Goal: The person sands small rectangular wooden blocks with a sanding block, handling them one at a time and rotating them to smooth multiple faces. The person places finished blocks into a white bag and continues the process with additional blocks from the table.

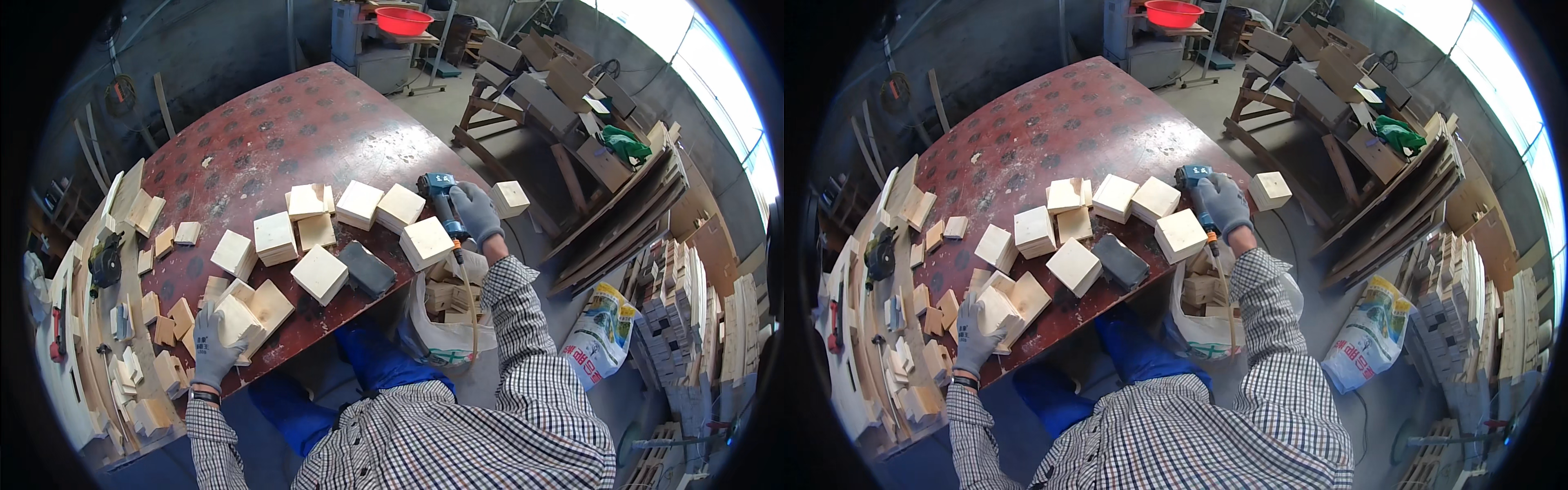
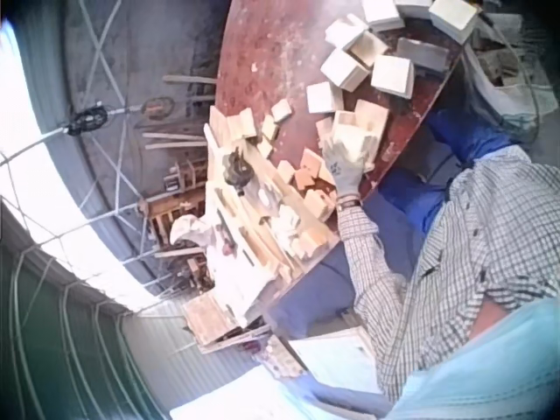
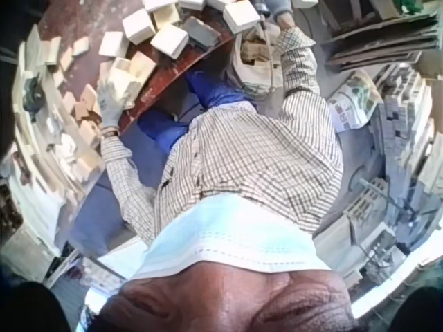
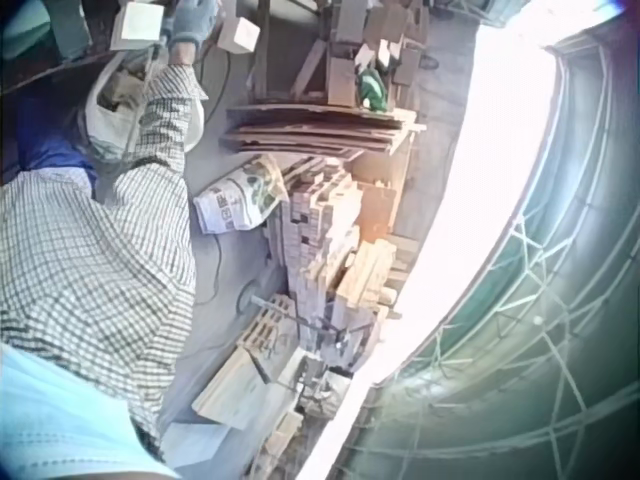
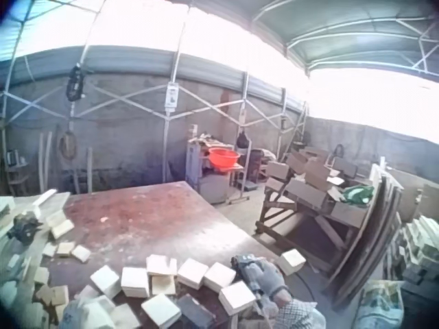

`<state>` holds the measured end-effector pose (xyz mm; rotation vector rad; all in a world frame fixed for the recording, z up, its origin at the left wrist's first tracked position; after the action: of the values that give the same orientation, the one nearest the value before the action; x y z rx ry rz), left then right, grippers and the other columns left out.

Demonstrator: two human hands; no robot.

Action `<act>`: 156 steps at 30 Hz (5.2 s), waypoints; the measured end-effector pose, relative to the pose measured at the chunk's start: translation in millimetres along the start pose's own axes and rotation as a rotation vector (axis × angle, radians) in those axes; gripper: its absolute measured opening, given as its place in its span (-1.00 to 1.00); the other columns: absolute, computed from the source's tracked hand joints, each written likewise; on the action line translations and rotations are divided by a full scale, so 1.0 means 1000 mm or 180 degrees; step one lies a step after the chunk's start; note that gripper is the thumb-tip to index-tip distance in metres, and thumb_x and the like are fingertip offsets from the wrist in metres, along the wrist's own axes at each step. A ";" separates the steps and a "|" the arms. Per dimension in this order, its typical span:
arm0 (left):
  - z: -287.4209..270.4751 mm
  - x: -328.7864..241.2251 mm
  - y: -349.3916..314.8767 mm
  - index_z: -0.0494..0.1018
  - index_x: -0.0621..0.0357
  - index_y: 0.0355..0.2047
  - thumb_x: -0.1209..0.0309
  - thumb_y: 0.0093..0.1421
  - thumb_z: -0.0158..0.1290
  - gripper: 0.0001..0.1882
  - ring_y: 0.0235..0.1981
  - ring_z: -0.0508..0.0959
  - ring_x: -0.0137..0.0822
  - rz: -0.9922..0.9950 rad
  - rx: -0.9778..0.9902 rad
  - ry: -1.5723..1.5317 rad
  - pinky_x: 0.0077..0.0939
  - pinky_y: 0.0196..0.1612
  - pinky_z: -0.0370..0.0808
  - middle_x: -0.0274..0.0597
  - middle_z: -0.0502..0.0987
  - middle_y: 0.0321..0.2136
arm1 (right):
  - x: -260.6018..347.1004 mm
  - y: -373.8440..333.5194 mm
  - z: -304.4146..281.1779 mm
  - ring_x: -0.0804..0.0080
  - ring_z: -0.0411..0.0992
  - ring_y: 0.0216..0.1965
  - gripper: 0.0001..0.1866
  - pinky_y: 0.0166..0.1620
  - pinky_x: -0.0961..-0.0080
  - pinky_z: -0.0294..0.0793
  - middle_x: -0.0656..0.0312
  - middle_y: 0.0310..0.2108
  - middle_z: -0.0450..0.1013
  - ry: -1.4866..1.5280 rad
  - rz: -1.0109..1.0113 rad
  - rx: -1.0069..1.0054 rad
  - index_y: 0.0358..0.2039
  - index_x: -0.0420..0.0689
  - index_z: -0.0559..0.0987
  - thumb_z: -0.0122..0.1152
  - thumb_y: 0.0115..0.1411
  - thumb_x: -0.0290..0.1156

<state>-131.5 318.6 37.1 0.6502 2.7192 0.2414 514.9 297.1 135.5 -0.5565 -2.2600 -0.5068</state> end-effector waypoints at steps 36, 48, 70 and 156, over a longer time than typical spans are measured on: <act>-0.026 -0.022 0.014 0.52 0.10 0.22 -0.14 0.00 0.36 -0.14 0.33 0.37 0.09 -0.0475 0.0195 0.0033 -0.09 0.34 0.39 0.04 0.40 0.26 | -0.087 0.076 -0.079 0.49 0.48 -0.63 -0.72 -0.53 0.45 0.43 0.31 -0.57 0.53 -0.0594 0.0747 0.0279 -0.24 -0.21 0.71 0.49 0.25 -0.24; -0.017 -0.001 0.004 0.37 0.17 0.32 0.06 -0.10 0.54 0.01 0.50 0.18 0.16 -0.0620 0.0422 -0.0358 -0.11 0.54 0.18 0.19 0.27 0.40 | 0.162 -0.139 -0.067 0.41 0.48 -0.45 -0.84 -0.28 0.37 0.57 0.21 -0.47 0.44 0.2745 -0.0727 0.1271 -0.26 -0.30 0.53 0.16 0.36 -0.44; -0.014 -0.007 0.014 0.37 0.16 0.30 0.05 -0.06 0.51 -0.04 0.50 0.20 0.18 -0.0751 0.0331 -0.0256 -0.10 0.53 0.21 0.22 0.26 0.42 | 0.173 -0.224 0.254 0.47 0.52 -0.53 -0.83 -0.41 0.47 0.59 0.26 -0.46 0.49 0.2024 0.0997 0.3983 -0.26 -0.19 0.56 0.35 0.31 -0.38; -0.016 -0.021 0.015 0.40 0.17 0.13 0.14 -0.08 0.50 -0.18 0.26 0.40 0.20 -0.0482 -0.0236 -0.0388 -0.03 0.35 0.39 0.15 0.44 0.13 | 0.261 -0.209 0.271 0.53 0.56 -0.44 -0.52 -0.31 0.54 0.58 0.21 -0.34 0.64 0.0131 -0.0256 0.4624 -0.07 -0.29 0.70 0.42 0.14 -0.16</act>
<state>-113.5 320.9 61.5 0.4217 2.6127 0.2551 85.6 323.6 113.9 0.2998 -1.9713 1.0471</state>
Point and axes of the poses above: each hand's wrist, its own y-axis towards the middle knuckle, its own z-axis out of the palm, x = y × z, the point moved 7 cm from there along y, towards the middle knuckle
